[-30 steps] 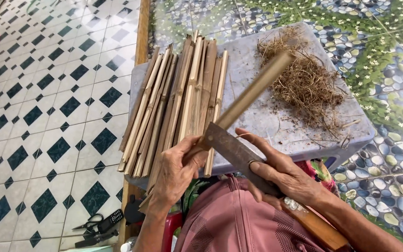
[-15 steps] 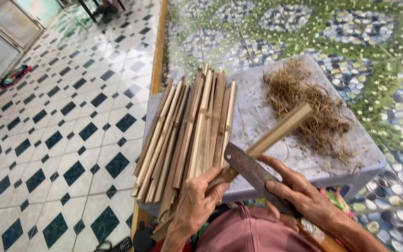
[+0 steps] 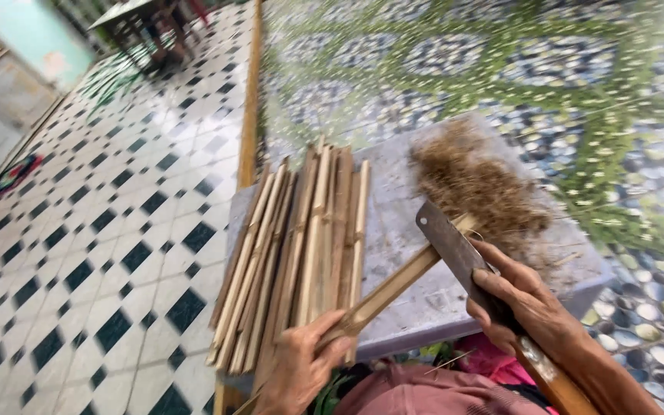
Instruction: Shaping and smoothing bamboo sticks using a large knife by scraping the surface.
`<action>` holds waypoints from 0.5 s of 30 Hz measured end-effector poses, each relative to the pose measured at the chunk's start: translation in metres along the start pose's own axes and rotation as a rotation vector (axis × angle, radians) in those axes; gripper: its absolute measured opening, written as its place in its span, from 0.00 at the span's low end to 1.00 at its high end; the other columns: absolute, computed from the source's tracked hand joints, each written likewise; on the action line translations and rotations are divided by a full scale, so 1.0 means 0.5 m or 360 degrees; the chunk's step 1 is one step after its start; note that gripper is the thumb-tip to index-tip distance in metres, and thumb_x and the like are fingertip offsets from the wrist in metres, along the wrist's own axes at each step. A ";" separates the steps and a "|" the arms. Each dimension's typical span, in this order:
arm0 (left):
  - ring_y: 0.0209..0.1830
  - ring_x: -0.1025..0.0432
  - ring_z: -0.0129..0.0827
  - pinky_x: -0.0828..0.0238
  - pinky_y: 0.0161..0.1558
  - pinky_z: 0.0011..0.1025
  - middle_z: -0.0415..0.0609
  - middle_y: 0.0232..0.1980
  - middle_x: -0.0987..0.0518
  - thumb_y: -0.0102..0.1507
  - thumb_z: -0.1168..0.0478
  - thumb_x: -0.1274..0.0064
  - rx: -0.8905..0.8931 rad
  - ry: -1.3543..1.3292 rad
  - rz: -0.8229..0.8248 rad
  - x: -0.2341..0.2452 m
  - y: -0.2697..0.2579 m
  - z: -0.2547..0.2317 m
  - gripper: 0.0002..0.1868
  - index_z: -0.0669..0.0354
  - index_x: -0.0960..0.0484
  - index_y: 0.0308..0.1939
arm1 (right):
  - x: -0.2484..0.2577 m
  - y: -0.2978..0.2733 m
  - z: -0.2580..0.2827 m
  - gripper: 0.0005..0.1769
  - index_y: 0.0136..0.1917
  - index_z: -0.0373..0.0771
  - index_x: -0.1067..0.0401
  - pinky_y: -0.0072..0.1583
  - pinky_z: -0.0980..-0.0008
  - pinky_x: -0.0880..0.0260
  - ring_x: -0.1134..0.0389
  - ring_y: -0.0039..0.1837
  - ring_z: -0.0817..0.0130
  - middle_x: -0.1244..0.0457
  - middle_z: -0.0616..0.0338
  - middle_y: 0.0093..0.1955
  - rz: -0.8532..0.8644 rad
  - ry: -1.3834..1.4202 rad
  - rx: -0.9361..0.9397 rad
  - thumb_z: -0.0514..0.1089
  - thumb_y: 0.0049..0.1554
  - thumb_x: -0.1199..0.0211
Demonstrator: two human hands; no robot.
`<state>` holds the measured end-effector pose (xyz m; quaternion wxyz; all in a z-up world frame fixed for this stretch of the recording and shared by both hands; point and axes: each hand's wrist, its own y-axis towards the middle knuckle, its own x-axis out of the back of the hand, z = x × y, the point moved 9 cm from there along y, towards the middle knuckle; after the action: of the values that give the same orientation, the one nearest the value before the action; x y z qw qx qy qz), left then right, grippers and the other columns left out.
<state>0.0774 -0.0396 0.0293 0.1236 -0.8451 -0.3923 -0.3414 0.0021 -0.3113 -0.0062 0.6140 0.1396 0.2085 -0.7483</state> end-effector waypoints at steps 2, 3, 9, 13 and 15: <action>0.39 0.18 0.17 0.24 0.41 0.23 0.36 0.44 0.09 0.61 0.58 0.38 0.0206 0.0065 -0.0020 0.022 -0.010 0.073 0.20 0.46 0.15 0.58 | 0.052 0.019 0.044 0.30 0.77 0.42 0.42 0.16 0.76 0.50 0.53 0.17 0.77 0.46 0.57 0.25 -0.0088 0.0069 0.0262 0.43 0.62 0.48; 0.39 0.18 0.17 0.24 0.41 0.23 0.36 0.44 0.09 0.61 0.58 0.38 0.0176 0.0060 0.0014 0.021 -0.014 0.082 0.20 0.46 0.15 0.58 | 0.082 0.016 0.043 0.30 0.77 0.42 0.42 0.16 0.76 0.50 0.53 0.17 0.77 0.46 0.57 0.25 -0.0129 0.0070 0.0281 0.43 0.62 0.48; 0.10 0.22 0.23 0.11 0.16 0.21 0.41 0.22 0.11 0.62 0.58 0.43 0.0363 -0.0130 -0.0464 0.099 -0.034 0.094 0.21 0.49 0.16 0.61 | 0.143 0.060 -0.073 0.39 0.86 0.57 0.58 0.18 0.78 0.43 0.44 0.20 0.74 0.38 0.61 0.29 -0.0329 0.0235 0.0027 0.46 0.66 0.50; 0.14 0.25 0.38 0.18 0.19 0.31 0.57 0.24 0.15 0.61 0.69 0.41 0.0682 -0.0454 -0.0561 0.108 -0.056 0.083 0.22 0.59 0.13 0.61 | 0.065 0.064 -0.167 0.37 0.85 0.47 0.57 0.20 0.77 0.37 0.40 0.21 0.73 0.36 0.55 0.29 0.0053 0.0299 -0.0126 0.43 0.66 0.50; 0.12 0.27 0.40 0.21 0.18 0.32 0.60 0.20 0.16 0.60 0.70 0.39 0.0650 -0.0526 -0.0665 0.117 -0.055 0.077 0.22 0.62 0.12 0.60 | 0.041 0.066 -0.185 0.36 0.84 0.47 0.58 0.20 0.76 0.32 0.37 0.22 0.71 0.35 0.51 0.31 0.0190 0.0413 -0.0183 0.41 0.67 0.51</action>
<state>0.1022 0.0309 0.0387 0.1525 -0.7481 -0.6322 -0.1320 0.0256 -0.2895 -0.1010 0.6324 0.2118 0.3199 -0.6730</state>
